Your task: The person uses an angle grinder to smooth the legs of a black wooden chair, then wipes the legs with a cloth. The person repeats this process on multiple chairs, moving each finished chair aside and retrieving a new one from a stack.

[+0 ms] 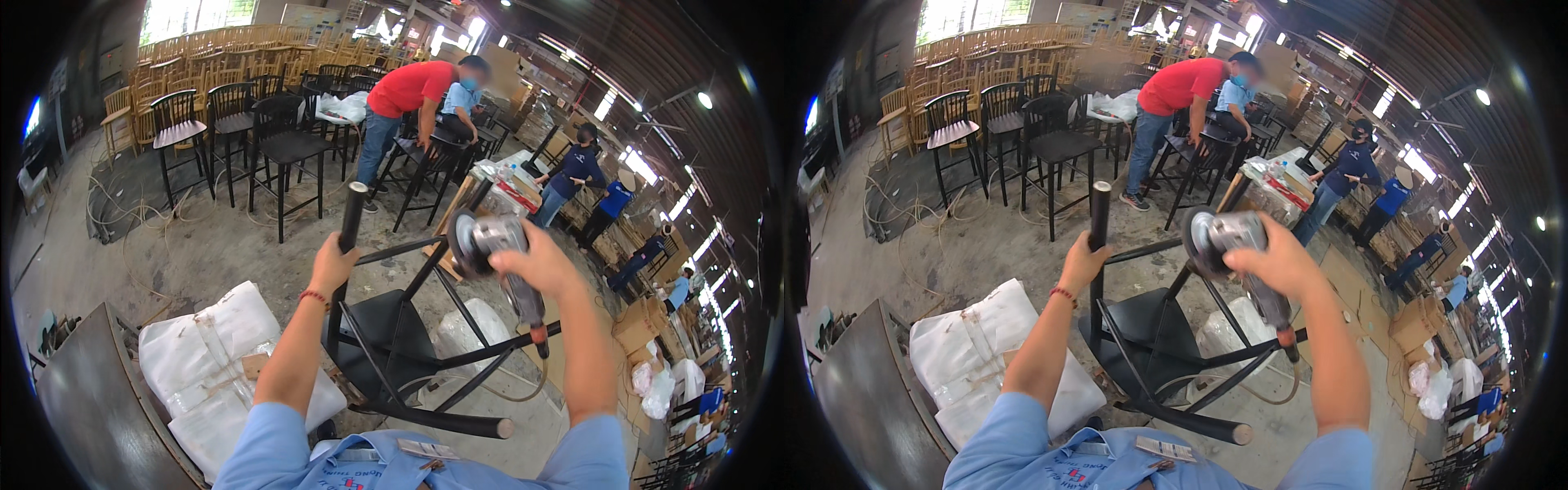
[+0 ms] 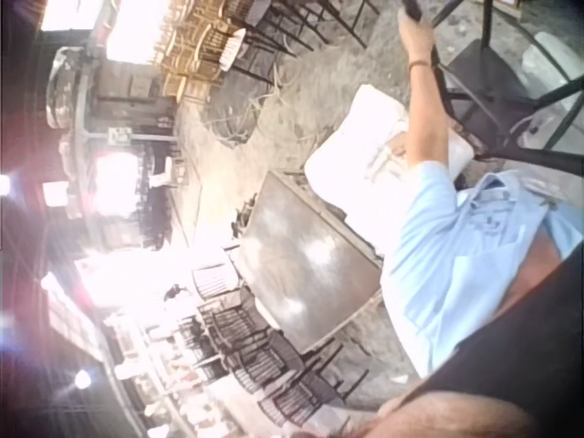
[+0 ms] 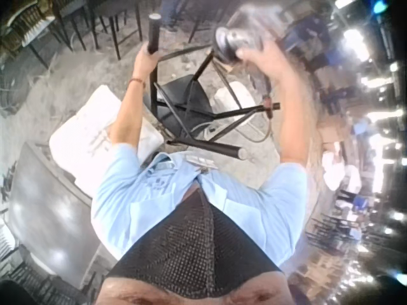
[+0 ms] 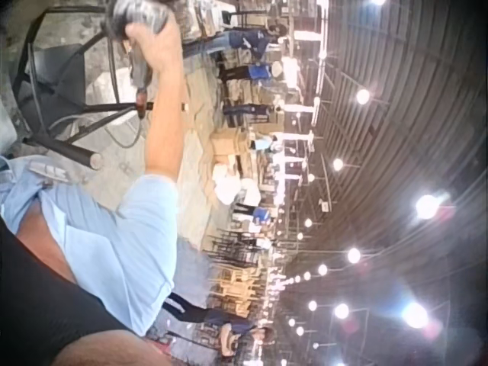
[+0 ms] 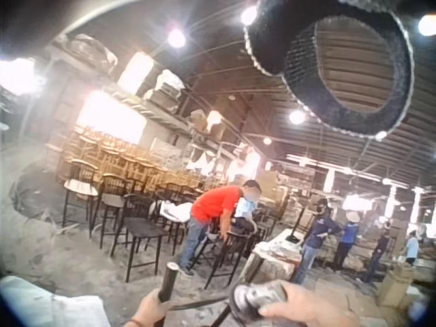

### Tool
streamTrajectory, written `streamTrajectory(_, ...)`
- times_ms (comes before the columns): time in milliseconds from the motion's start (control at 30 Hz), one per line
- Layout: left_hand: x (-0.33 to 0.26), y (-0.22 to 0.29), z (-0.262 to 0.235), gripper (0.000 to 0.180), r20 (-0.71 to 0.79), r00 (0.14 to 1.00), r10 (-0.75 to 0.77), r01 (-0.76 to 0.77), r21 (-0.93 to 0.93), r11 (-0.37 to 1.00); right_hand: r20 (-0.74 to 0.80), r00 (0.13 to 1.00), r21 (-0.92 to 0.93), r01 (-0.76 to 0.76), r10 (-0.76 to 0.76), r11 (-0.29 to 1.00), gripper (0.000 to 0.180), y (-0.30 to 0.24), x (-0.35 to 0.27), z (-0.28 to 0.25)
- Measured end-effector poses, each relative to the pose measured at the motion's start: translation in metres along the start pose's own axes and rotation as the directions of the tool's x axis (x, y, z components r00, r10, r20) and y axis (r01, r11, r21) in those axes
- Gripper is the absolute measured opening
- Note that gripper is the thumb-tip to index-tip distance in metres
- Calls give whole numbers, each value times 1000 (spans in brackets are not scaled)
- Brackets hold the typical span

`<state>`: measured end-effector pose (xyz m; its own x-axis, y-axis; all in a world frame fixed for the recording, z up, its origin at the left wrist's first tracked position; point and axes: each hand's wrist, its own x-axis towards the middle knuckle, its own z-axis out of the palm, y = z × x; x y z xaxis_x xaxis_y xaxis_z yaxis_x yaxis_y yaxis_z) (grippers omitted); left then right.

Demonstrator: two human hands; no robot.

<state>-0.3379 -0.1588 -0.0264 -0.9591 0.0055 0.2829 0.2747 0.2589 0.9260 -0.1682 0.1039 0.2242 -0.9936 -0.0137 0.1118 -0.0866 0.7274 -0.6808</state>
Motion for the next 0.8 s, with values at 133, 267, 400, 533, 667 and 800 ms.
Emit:
streamTrajectory(133, -68, -34, -13, 45, -74, 991, -112, 108, -52, 993, -184, 967, 66, -168, 178, 984, 70, 78, -115, -16)
streamTrajectory(267, -175, -51, -43, 34, -126, 986, -112, 112, -4, 994, -101, 933, 268, -309, 346, 913, 68, 186, -235, -13)
streamTrajectory(400, -314, -45, -69, 26, -194, 920, -341, 369, 130, 920, 143, 794, 215, -608, 591, 764, 61, 304, -329, 42)
streamTrajectory(533, -404, -10, -102, 29, -191, 897, -399, 442, 336, 832, 345, 675, 301, -738, 652, 605, 53, 343, -388, 138)
streamTrajectory(667, -434, 33, -152, 31, -452, 763, -463, 618, 298, 727, 469, 732, 238, -643, 494, 728, 53, 289, -366, 197)
streamTrajectory(800, -471, 22, -208, 30, -681, 620, -390, 706, 268, 656, 554, 815, 333, -405, 171, 851, 63, 268, -313, 280)
